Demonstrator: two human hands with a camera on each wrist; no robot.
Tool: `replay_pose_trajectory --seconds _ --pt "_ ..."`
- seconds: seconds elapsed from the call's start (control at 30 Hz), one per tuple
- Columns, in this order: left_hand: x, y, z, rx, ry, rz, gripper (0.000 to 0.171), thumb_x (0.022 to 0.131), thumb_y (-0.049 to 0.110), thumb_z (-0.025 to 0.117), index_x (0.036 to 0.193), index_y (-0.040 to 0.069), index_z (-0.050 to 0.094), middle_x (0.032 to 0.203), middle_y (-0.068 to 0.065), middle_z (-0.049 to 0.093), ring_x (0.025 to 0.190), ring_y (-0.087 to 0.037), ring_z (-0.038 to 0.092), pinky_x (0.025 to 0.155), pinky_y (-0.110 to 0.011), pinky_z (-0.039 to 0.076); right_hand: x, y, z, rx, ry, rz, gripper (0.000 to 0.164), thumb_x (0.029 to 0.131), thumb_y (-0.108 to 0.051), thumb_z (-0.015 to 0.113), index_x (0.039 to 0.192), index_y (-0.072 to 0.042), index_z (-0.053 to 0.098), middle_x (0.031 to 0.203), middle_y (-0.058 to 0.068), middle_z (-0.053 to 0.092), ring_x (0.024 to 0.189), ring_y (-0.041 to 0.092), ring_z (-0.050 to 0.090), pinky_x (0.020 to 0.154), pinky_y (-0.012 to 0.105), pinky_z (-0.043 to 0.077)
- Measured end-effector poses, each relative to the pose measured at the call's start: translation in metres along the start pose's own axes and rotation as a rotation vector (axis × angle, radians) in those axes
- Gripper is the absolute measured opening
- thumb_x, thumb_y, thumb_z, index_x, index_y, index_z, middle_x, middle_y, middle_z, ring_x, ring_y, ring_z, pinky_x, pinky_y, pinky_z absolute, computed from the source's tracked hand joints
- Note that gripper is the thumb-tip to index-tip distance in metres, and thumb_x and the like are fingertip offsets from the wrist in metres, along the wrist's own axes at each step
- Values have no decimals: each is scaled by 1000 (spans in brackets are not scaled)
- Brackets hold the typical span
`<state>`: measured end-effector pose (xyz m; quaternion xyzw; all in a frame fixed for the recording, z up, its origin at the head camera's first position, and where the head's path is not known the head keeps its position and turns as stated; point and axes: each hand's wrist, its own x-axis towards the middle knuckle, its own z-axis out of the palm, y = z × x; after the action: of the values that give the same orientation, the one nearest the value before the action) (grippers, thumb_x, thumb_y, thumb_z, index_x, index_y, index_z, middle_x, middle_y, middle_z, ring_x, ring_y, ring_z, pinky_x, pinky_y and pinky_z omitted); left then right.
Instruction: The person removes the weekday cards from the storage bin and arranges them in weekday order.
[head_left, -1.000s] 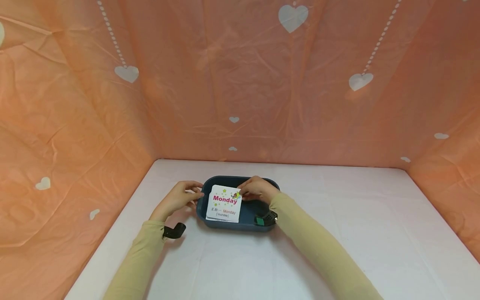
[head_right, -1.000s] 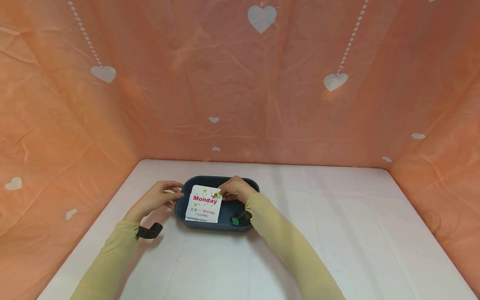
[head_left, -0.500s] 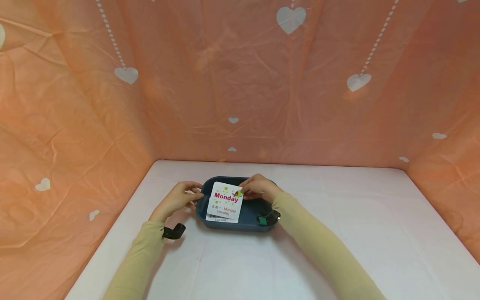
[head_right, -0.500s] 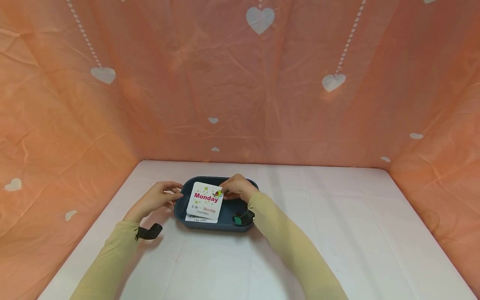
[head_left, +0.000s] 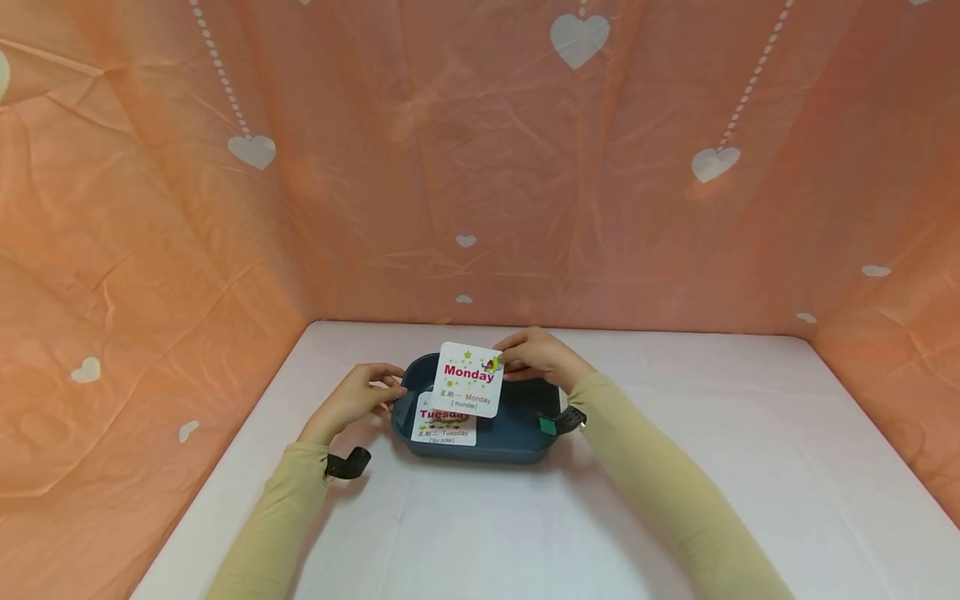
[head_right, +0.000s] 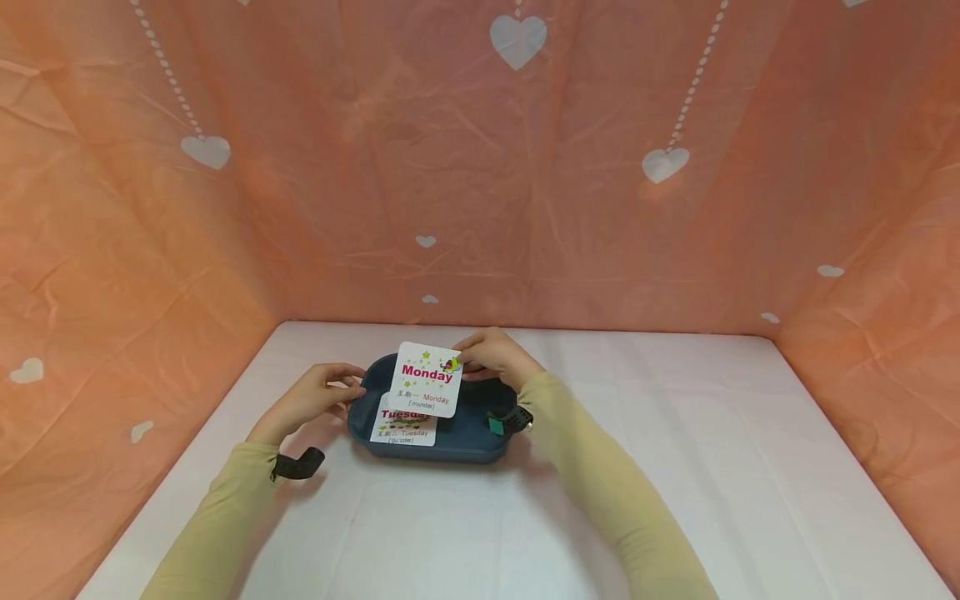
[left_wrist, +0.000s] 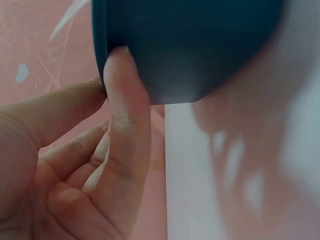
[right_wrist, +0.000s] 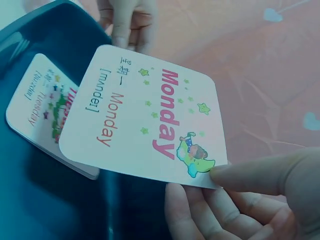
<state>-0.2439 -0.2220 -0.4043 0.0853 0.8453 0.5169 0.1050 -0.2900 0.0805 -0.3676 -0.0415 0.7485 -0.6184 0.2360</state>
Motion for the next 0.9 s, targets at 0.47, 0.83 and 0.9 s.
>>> replay_pose_trajectory --seconds 0.47,0.83,0.9 --pt "2 -5 -1 13 2 8 37 90 5 65 123 -8 54 94 -16 59 67 -20 60 61 -37 56 -16 -10 -35 -49 52 -41 31 91 -2 61 121 8 59 105 19 65 80 19 65 75 32 55" --pt "2 -4 0 20 2 9 37 90 4 64 124 -9 54 94 -17 59 67 -20 60 61 -36 56 -26 -4 -70 -86 98 -20 33 93 -8 62 122 6 59 108 18 63 83 20 62 85 38 52" --pt "2 -4 0 22 8 -1 37 90 4 65 123 -8 55 94 -16 59 67 -20 60 61 -35 56 -28 -2 -79 -100 113 -26 34 93 -9 62 123 5 59 109 18 62 85 21 62 85 39 52"
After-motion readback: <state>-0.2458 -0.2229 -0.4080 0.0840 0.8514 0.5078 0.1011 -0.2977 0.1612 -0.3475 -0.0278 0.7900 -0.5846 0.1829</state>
